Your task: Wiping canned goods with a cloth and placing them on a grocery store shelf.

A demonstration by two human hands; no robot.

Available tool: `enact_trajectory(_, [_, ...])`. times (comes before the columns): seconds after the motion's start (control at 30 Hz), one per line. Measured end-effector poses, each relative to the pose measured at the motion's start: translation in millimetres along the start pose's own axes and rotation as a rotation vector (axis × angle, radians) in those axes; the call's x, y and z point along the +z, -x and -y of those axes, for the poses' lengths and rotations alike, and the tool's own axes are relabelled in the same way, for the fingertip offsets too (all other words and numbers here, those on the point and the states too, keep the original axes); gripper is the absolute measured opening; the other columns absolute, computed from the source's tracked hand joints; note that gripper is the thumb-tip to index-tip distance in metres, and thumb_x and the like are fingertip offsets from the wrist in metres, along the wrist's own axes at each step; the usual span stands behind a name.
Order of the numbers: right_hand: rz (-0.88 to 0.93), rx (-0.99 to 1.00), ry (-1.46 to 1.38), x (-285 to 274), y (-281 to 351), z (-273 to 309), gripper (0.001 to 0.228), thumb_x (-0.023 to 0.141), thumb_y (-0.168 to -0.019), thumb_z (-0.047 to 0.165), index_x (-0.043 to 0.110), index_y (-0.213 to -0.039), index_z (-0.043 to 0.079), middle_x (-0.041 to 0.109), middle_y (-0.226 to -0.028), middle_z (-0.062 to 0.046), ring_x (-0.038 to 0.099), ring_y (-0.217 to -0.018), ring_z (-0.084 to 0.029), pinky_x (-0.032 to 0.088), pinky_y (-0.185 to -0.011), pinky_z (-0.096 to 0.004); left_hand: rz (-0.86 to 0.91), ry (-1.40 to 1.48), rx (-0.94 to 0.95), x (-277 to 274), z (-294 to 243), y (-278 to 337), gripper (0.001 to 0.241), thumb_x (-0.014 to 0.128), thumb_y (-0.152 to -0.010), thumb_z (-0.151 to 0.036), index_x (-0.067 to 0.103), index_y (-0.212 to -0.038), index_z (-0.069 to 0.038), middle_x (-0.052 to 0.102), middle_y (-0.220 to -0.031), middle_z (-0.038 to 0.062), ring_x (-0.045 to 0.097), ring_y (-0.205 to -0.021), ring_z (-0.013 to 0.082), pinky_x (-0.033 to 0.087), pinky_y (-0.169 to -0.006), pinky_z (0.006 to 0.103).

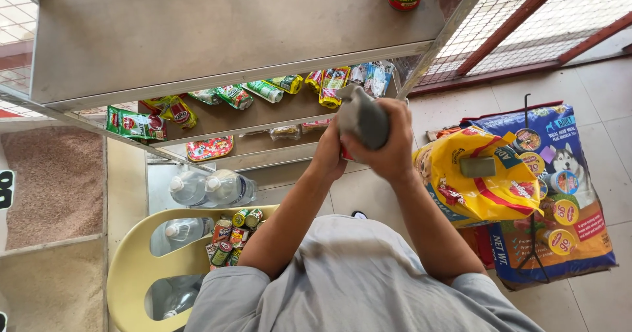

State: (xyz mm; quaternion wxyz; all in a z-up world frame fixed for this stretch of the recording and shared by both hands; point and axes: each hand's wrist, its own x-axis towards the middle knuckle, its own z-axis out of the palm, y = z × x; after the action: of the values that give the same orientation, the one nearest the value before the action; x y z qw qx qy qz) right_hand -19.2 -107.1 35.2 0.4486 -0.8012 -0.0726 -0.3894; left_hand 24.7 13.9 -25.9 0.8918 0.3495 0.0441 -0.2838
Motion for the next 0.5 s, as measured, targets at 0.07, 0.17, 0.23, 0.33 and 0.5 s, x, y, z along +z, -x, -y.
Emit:
enact_trajectory(0.07, [0.08, -0.078, -0.037, 0, 1, 8, 0.077, 0.096, -0.068, 0.049, 0.06, -0.118, 0.003, 0.065, -0.118, -0.017, 0.063, -0.111, -0.036, 0.042, -0.101, -0.043, -0.016, -0.009, 0.0, -17, 12, -7, 0.044, 0.061, -0.102, -0.049, 0.068, -0.122, -0.011, 0.072, -0.114, 0.015, 0.07, -0.106, 0.028, 0.058, -0.091, 0.046])
enact_trajectory(0.17, [0.093, -0.031, -0.05, -1, 3, -15, 0.072, 0.098, -0.066, 0.037, 0.059, -0.114, 0.001, 0.064, -0.112, -0.018, 0.064, -0.105, -0.037, 0.044, -0.096, -0.045, -0.052, -0.041, -0.003, -14, 11, -9, 0.053, 0.057, -0.102, -0.054, 0.067, -0.131, -0.012, 0.069, -0.129, 0.015, 0.065, -0.12, 0.0279, 0.052, -0.103, 0.0475])
enact_trajectory(0.23, [-0.037, 0.141, 0.057, -4, 10, -41, 0.044, 0.095, -0.077, 0.027, 0.068, -0.106, 0.008, 0.065, -0.084, -0.017, 0.066, -0.075, -0.037, 0.047, -0.069, -0.044, 0.024, -0.201, -0.128, 18, -10, 14, 0.085, 0.058, -0.096, -0.066, 0.044, -0.152, -0.004, 0.057, -0.14, 0.023, 0.063, -0.122, 0.0342, 0.056, -0.097, 0.0488])
enact_trajectory(0.33, [-0.139, 0.176, 0.096, -10, -6, -42, 0.033, 0.092, -0.084, 0.024, 0.066, -0.097, 0.009, 0.063, -0.075, -0.014, 0.064, -0.067, -0.03, 0.044, -0.063, -0.04, 0.061, -0.233, -0.21, 28, -15, 17, 0.101, 0.056, -0.091, -0.071, 0.025, -0.155, 0.001, 0.049, -0.144, 0.032, 0.068, -0.1, 0.0529, 0.059, -0.058, 0.0646])
enact_trajectory(0.5, [-0.205, 0.226, -0.069, -25, -12, -32, 0.027, 0.084, -0.092, 0.02, 0.061, -0.101, 0.009, 0.057, -0.078, -0.008, 0.055, -0.073, -0.017, 0.039, -0.065, -0.033, 0.154, -0.174, -0.081, 15, 0, -4, 0.05, 0.06, -0.1, -0.054, 0.062, -0.111, -0.005, 0.068, -0.089, 0.019, 0.073, -0.068, 0.0342, 0.059, -0.042, 0.0438])
